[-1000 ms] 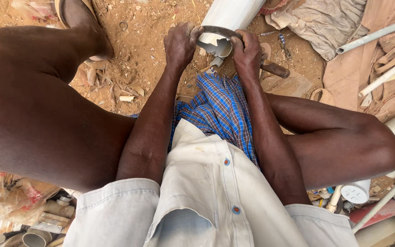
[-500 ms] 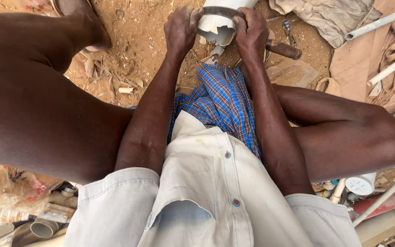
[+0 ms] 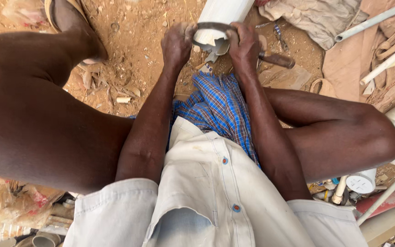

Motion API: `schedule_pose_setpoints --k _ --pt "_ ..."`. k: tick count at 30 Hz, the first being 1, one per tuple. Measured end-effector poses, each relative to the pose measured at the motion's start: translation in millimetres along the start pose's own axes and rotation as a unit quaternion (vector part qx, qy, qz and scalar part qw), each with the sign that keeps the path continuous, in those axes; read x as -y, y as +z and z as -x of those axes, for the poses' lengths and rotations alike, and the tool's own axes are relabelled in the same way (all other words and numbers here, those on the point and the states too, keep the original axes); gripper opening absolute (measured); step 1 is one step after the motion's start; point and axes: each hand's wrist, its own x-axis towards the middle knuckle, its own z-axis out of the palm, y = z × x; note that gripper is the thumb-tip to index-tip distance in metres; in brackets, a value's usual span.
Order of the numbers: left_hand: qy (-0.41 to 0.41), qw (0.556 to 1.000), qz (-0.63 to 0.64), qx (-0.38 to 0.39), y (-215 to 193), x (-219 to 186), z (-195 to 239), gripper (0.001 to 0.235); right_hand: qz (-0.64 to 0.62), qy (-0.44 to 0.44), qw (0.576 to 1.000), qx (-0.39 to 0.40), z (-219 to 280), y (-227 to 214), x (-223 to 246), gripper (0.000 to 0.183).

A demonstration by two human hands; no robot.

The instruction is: The person sits on the ground and uses a curved blade tool to cut a white PVC pipe. They repeatedly strike the pipe with the tool to break through the material.

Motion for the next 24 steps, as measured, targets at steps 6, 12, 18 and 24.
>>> schedule_pose_setpoints --k 6,12,18,24 --pt "0.100 0.988 -0.031 -0.111 -8.2 3.3 -1.7 0.036 -0.042 0.016 0.999 0.027 -12.6 8.6 8.1 0.014" --pt "0.042 0.999 -0.002 -0.030 -0.4 -8.2 -5.0 0.041 0.038 -0.055 0.997 -0.032 -7.9 -7.7 9.0 0.018" --pt "0.022 0.998 -0.032 -0.042 13.6 20.3 1.7 0.043 0.003 -0.017 1.000 0.006 1.6 9.0 -7.6 0.016" --pt "0.037 0.999 0.013 -0.024 10.6 12.4 -9.4 0.039 0.064 -0.013 0.998 -0.002 0.1 5.8 -5.7 0.015"
